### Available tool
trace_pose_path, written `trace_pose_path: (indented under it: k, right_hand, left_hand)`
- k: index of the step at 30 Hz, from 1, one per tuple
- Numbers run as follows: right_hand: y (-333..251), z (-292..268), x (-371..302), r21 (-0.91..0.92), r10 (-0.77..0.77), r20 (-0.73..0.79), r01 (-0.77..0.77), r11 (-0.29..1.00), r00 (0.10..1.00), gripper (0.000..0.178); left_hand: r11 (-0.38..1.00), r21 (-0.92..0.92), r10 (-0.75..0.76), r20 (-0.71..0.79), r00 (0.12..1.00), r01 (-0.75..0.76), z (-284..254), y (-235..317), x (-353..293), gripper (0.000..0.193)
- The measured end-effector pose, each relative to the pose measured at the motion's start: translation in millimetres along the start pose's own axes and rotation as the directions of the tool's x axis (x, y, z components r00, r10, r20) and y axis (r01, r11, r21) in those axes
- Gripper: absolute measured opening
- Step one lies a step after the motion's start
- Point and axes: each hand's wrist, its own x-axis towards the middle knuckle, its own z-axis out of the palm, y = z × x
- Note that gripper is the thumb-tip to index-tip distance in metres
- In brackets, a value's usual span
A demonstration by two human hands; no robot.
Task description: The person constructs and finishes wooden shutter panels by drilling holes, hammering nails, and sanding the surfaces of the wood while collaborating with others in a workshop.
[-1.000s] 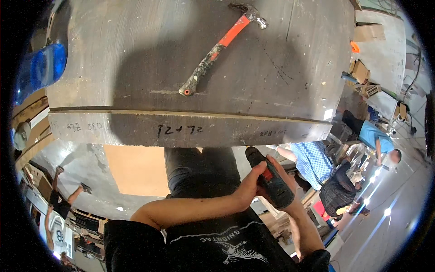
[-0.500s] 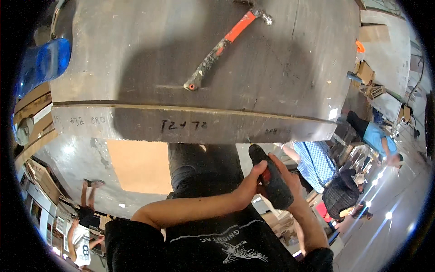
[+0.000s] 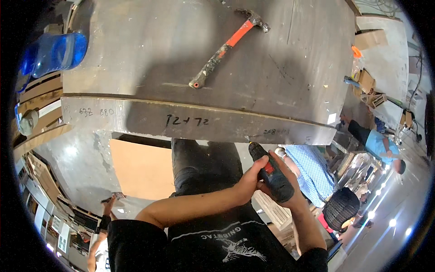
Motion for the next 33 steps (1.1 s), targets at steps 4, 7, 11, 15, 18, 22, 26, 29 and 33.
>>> trace_pose_path:
  k: [4, 7, 11, 15, 18, 22, 26, 29, 33]
  right_hand:
    - [0, 8, -4, -0.008, -0.031, -0.048, 0.030, 1.000, 0.998, 0.090]
    - [-9, 6, -2, -0.045, -0.086, -0.072, 0.083, 0.996, 0.994, 0.090]
    - [-10, -3, 1, -0.243, 0.018, -0.020, -0.022, 0.970, 1.000, 0.083]
    - [-10, -10, 8, -0.284, -0.017, 0.049, 0.030, 0.958, 0.999, 0.089]
    - [-7, -12, 9, -0.308, -0.124, 0.040, 0.130, 0.943, 0.991, 0.089]
    - [-15, -11, 9, -0.224, -0.036, 0.052, 0.047, 0.973, 0.998, 0.089]
    - [0, 0, -2, -0.034, -0.031, -0.003, 0.030, 0.999, 1.000, 0.090]
    - [5, 5, -9, -0.027, -0.075, -0.051, 0.073, 0.997, 0.996, 0.094]
    - [0, 4, -6, -0.067, 0.038, -0.025, -0.039, 0.997, 0.999, 0.096]
  left_hand:
    - [1.000, 0.031, 0.002, -0.089, 0.996, 0.001, 3, -1, -3, 0.054]
    - [0.987, 0.161, 0.047, -0.102, 0.994, -0.030, 12, 4, -6, 0.066]
    - [1.000, 0.017, 0.023, -0.204, 0.979, -0.020, 9, -10, -8, 0.068]
    - [0.996, -0.062, 0.063, -0.041, 0.997, -0.066, 4, -13, -1, 0.068]
    - [0.995, -0.082, 0.059, -0.049, 0.997, -0.063, 4, -13, -2, 0.067]
    - [0.997, -0.046, 0.057, -0.087, 0.995, -0.062, 1, -13, 0, 0.068]
    - [0.997, 0.058, 0.054, -0.021, 0.998, -0.053, 2, -13, 1, 0.074]
    - [0.994, 0.097, 0.060, -0.029, 0.998, -0.057, -2, -14, 2, 0.078]
    - [0.993, 0.092, 0.066, 0.013, 0.998, -0.067, -3, -11, 0, 0.079]
